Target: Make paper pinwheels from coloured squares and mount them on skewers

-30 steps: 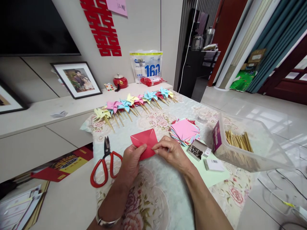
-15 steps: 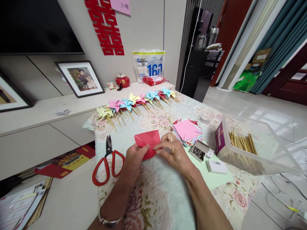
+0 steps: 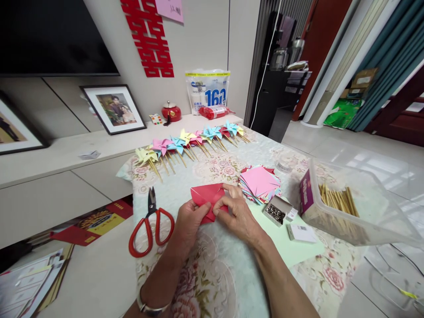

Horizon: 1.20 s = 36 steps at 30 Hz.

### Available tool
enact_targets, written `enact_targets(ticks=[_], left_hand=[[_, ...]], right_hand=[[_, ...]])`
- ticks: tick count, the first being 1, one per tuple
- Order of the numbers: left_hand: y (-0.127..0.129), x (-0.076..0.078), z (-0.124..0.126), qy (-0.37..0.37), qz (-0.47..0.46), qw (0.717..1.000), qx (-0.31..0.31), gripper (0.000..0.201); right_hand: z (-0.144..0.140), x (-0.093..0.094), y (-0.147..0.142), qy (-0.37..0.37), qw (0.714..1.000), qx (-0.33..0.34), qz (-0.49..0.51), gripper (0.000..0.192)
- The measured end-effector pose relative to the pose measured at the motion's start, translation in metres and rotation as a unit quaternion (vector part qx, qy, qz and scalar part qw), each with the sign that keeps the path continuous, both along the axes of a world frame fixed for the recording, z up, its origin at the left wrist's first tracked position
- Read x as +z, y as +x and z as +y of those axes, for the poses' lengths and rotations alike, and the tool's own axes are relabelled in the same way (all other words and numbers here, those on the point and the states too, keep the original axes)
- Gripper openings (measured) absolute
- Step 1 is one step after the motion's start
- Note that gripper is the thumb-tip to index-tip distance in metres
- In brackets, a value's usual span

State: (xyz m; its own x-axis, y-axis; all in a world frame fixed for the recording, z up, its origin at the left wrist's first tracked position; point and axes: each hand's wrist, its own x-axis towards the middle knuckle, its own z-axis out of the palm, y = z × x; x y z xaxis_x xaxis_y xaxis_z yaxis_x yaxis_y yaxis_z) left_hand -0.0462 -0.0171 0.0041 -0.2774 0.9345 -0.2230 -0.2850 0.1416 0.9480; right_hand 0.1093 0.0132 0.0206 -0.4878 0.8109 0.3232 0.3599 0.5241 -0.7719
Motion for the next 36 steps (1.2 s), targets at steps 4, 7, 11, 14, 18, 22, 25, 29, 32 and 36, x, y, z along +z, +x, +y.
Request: enact_targets(ticks=[4, 7, 11, 14, 18, 22, 25, 29, 32, 36], left_hand=[[0.000, 0.001, -0.001, -0.001, -0.037, 0.999, -0.002, 0.030], [0.000, 0.004, -0.002, 0.000, -0.076, 0.997, -0.014, 0.034], [-0.001, 0.006, -0.003, 0.000, -0.072, 0.997, -0.018, 0.032], [-0.001, 0.004, -0.003, 0.000, -0.056, 0.998, -0.026, 0.029], [-0.002, 0.002, -0.002, -0.001, -0.041, 0.999, -0.028, 0.025], [-0.001, 0.003, -0.003, -0.003, -0.045, 0.998, -0.040, 0.024], [0.001, 0.006, -0.004, 0.001, -0.055, 0.997, -0.048, 0.023], [0.002, 0.011, -0.005, 0.001, -0.059, 0.997, -0.047, 0.022], [0.002, 0.014, -0.004, -0.008, -0.063, 0.997, -0.034, 0.023], [0.003, 0.013, -0.003, -0.011, -0.077, 0.997, -0.026, 0.023]], right_hand=[[0.001, 0.000, 0.003, -0.017, 0.999, 0.021, 0.025, 0.016], [0.003, -0.001, 0.007, -0.020, 0.998, 0.046, 0.039, 0.018], [0.004, -0.001, 0.009, -0.025, 0.997, 0.056, 0.045, 0.014], [0.002, 0.000, 0.007, -0.029, 0.997, 0.050, 0.041, 0.012], [-0.001, 0.003, 0.002, -0.046, 0.998, 0.036, 0.038, 0.011], [-0.003, 0.006, -0.003, -0.061, 0.997, 0.020, 0.049, 0.012], [-0.004, 0.006, -0.006, -0.079, 0.995, -0.002, 0.063, 0.009], [-0.004, 0.002, -0.010, -0.088, 0.992, -0.026, 0.086, 0.009], [-0.003, -0.001, -0.012, -0.087, 0.992, -0.038, 0.085, 0.010], [-0.003, -0.005, -0.012, -0.088, 0.991, -0.052, 0.081, 0.010]])
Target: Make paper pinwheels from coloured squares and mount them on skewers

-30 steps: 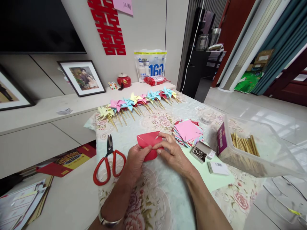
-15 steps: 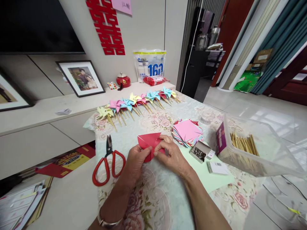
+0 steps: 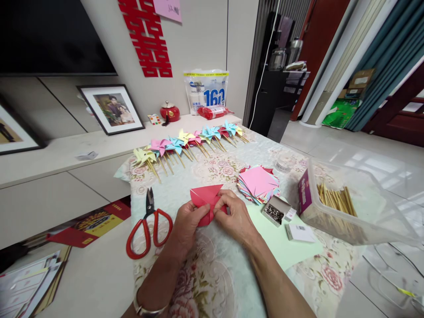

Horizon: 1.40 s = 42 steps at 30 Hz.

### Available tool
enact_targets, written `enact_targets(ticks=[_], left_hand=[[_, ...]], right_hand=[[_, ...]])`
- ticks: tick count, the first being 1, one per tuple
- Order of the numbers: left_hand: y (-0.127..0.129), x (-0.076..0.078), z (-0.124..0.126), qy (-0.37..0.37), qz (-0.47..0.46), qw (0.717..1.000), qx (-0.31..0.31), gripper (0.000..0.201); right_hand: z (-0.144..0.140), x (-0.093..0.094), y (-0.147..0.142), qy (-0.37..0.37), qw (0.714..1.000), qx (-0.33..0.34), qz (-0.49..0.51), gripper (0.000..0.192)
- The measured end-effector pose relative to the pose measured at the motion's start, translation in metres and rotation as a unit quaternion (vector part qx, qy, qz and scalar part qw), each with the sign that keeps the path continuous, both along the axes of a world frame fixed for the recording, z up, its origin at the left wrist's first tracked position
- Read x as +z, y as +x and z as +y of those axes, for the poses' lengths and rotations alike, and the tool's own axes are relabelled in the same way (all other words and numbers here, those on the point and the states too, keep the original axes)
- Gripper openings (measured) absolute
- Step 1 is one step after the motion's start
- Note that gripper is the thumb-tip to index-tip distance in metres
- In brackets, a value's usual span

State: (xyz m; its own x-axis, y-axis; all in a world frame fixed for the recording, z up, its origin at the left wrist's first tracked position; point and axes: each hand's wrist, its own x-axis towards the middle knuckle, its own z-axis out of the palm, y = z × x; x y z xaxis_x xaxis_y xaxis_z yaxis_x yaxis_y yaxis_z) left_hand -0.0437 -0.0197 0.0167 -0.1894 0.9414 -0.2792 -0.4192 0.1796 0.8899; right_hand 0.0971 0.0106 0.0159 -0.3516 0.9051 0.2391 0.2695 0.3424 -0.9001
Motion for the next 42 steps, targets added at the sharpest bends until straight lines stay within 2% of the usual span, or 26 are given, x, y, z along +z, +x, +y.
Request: enact_targets(ticks=[7, 20, 26, 33, 42], left_hand=[[0.000, -0.014, 0.005, -0.005, -0.008, 1.000, 0.005, 0.028], [0.000, -0.017, 0.005, 0.000, -0.014, 1.000, 0.010, 0.030], [-0.001, -0.015, 0.004, -0.003, -0.002, 1.000, 0.003, 0.029], [-0.001, -0.009, 0.003, -0.010, -0.008, 1.000, -0.009, 0.034], [0.000, -0.005, -0.001, 0.002, 0.004, 1.000, -0.011, 0.029]], right_hand=[[0.001, -0.004, 0.000, 0.003, 1.000, -0.010, -0.005, 0.010], [0.001, -0.002, -0.001, -0.034, 0.999, -0.025, 0.005, 0.008], [0.001, -0.003, -0.003, -0.053, 0.998, -0.034, 0.020, 0.006], [0.000, -0.002, -0.003, -0.044, 0.999, -0.027, 0.014, 0.007], [0.000, -0.003, -0.003, -0.033, 0.999, -0.019, 0.017, 0.009]])
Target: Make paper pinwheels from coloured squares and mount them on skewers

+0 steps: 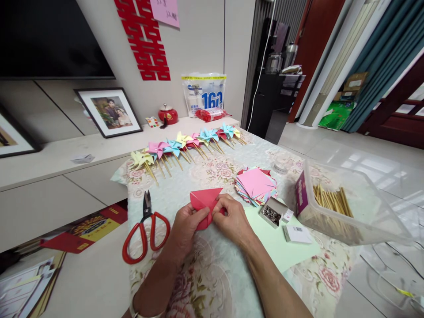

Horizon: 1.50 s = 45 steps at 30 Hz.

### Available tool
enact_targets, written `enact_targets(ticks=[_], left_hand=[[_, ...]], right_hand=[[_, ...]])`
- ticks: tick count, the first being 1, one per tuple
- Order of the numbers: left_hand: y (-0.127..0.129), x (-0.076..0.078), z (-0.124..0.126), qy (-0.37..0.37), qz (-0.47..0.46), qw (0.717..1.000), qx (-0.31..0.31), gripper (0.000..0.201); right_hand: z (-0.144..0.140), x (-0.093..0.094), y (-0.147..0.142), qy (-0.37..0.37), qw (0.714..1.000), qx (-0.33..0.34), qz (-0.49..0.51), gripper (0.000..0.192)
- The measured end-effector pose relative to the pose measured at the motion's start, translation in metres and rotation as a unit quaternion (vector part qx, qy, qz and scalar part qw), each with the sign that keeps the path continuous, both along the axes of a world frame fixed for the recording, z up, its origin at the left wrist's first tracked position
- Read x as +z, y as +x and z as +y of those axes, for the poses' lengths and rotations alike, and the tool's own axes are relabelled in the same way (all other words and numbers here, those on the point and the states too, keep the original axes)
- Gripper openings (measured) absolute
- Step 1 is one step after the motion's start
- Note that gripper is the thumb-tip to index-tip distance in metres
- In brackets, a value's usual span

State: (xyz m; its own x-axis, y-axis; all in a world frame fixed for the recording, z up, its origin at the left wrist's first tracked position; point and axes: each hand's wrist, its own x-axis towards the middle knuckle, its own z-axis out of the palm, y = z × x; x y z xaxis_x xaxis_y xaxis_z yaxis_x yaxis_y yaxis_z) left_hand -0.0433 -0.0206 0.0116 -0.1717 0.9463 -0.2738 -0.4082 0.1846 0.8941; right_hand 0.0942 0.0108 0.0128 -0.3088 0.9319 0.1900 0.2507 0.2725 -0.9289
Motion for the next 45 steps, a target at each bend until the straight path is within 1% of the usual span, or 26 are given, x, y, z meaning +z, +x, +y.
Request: enact_targets(ticks=[5, 10, 12, 13, 15, 17, 18, 20, 22, 24, 26, 29, 33, 36, 39, 41, 45], left_hand=[[0.000, 0.002, -0.002, 0.001, 0.025, 1.000, 0.000, 0.027], [-0.003, -0.007, 0.003, -0.013, 0.055, 0.998, -0.005, 0.025], [-0.004, -0.009, 0.005, -0.025, 0.048, 0.998, -0.006, 0.027], [-0.004, -0.008, 0.005, -0.029, 0.041, 0.999, -0.008, 0.027], [-0.004, -0.004, 0.003, -0.027, 0.026, 0.999, -0.024, 0.026], [-0.004, 0.002, -0.001, -0.020, 0.025, 0.998, -0.053, 0.023], [-0.005, 0.005, -0.003, -0.019, 0.031, 0.997, -0.068, 0.021], [-0.006, 0.009, -0.006, -0.017, 0.046, 0.994, -0.097, 0.017], [-0.009, 0.011, -0.005, -0.012, 0.070, 0.989, -0.127, 0.015], [-0.013, 0.013, -0.002, -0.007, 0.113, 0.980, -0.162, 0.013], [-0.018, 0.016, 0.001, -0.001, 0.169, 0.965, -0.200, 0.012], [-0.023, 0.021, 0.006, 0.008, 0.236, 0.941, -0.243, 0.012], [-0.026, 0.024, 0.009, 0.001, 0.288, 0.921, -0.262, 0.010], [-0.027, 0.024, 0.012, -0.002, 0.300, 0.911, -0.285, 0.007], [-0.028, 0.023, 0.014, -0.001, 0.310, 0.902, -0.302, 0.006], [-0.028, 0.023, 0.016, -0.003, 0.312, 0.899, -0.307, 0.004], [-0.028, 0.021, 0.020, -0.004, 0.308, 0.904, -0.298, 0.005]], right_hand=[[0.000, 0.001, -0.001, 0.006, 1.000, 0.004, -0.008, 0.010], [0.000, 0.004, 0.002, -0.007, 1.000, 0.019, -0.011, 0.010], [0.001, 0.007, 0.006, -0.024, 1.000, 0.005, 0.008, 0.010], [0.002, 0.008, 0.008, -0.033, 0.999, -0.015, 0.028, 0.013], [0.005, 0.010, 0.013, -0.054, 0.993, -0.063, 0.086, 0.020], [0.009, 0.010, 0.017, -0.076, 0.983, -0.084, 0.147, 0.037], [0.010, 0.011, 0.018, -0.089, 0.978, -0.079, 0.169, 0.048], [0.010, 0.011, 0.021, -0.117, 0.974, -0.041, 0.190, 0.065], [0.009, 0.013, 0.021, -0.146, 0.974, 0.002, 0.174, 0.071], [0.007, 0.016, 0.021, -0.163, 0.978, 0.031, 0.125, 0.072], [0.004, 0.017, 0.021, -0.161, 0.983, 0.045, 0.078, 0.071], [0.003, 0.017, 0.020, -0.149, 0.986, 0.063, 0.046, 0.074], [0.003, 0.015, 0.018, -0.113, 0.992, 0.062, 0.011, 0.072], [0.003, 0.015, 0.017, -0.076, 0.995, 0.060, -0.013, 0.072], [0.003, 0.014, 0.018, -0.061, 0.996, 0.063, -0.031, 0.074], [0.003, 0.015, 0.018, -0.057, 0.995, 0.068, -0.038, 0.075], [0.001, 0.017, 0.018, -0.044, 0.994, 0.076, -0.060, 0.076]])
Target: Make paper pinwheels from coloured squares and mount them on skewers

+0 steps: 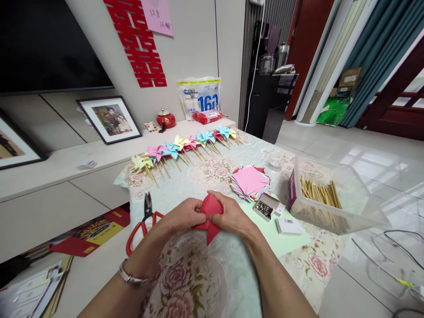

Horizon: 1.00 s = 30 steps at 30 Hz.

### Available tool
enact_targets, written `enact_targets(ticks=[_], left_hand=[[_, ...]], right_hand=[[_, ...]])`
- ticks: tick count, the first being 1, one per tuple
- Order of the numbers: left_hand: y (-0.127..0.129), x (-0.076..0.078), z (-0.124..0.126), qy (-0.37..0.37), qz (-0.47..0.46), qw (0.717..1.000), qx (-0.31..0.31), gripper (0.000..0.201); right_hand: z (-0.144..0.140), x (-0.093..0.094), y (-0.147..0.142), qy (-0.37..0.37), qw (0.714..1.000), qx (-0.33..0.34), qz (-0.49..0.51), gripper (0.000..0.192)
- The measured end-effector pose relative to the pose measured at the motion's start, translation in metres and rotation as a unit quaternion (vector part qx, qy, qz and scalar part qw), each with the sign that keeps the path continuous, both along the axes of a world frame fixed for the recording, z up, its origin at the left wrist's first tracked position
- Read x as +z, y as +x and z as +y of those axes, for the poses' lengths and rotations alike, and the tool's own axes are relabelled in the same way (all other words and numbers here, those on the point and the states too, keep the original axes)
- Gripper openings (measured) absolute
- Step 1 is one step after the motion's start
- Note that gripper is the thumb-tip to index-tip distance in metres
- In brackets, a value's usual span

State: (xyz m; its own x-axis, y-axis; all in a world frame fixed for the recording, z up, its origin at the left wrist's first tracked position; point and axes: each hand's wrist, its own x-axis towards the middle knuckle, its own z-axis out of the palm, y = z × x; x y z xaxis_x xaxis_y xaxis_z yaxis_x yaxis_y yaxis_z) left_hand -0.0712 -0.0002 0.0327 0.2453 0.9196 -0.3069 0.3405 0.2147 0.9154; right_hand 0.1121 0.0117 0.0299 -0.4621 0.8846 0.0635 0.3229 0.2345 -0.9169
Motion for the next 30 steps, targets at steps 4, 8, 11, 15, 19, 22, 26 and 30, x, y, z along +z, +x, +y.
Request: enact_targets(ticks=[4, 8, 11, 15, 19, 22, 26, 30], left_hand=[[0.001, -0.002, 0.005, -0.004, 0.005, 1.000, -0.004, 0.007], [-0.001, 0.002, 0.007, -0.012, -0.025, 1.000, 0.007, 0.014], [-0.003, 0.007, 0.004, -0.002, -0.102, 0.994, 0.049, 0.029], [0.007, 0.008, -0.005, -0.007, -0.268, 0.949, 0.164, 0.047], [0.031, 0.005, -0.014, -0.004, -0.361, 0.903, 0.232, 0.037], [0.048, 0.000, -0.018, 0.003, -0.380, 0.894, 0.239, 0.035], [0.058, -0.009, -0.018, 0.026, -0.382, 0.884, 0.268, 0.042], [0.055, -0.019, -0.013, 0.023, -0.361, 0.884, 0.296, 0.038]], right_hand=[[0.000, 0.000, -0.001, -0.011, 1.000, -0.010, 0.000, 0.076], [0.004, -0.006, 0.001, -0.014, 0.998, -0.043, 0.033, 0.073], [0.007, -0.009, 0.002, -0.036, 0.992, -0.083, 0.088, 0.074], [0.010, -0.008, 0.001, -0.097, 0.969, -0.128, 0.187, 0.079], [0.011, -0.007, -0.002, -0.109, 0.940, -0.170, 0.276, 0.081], [0.012, -0.009, -0.003, -0.107, 0.936, -0.175, 0.285, 0.081], [0.012, -0.015, -0.006, -0.093, 0.941, -0.168, 0.278, 0.078], [0.011, -0.020, -0.010, -0.083, 0.948, -0.163, 0.259, 0.075]])
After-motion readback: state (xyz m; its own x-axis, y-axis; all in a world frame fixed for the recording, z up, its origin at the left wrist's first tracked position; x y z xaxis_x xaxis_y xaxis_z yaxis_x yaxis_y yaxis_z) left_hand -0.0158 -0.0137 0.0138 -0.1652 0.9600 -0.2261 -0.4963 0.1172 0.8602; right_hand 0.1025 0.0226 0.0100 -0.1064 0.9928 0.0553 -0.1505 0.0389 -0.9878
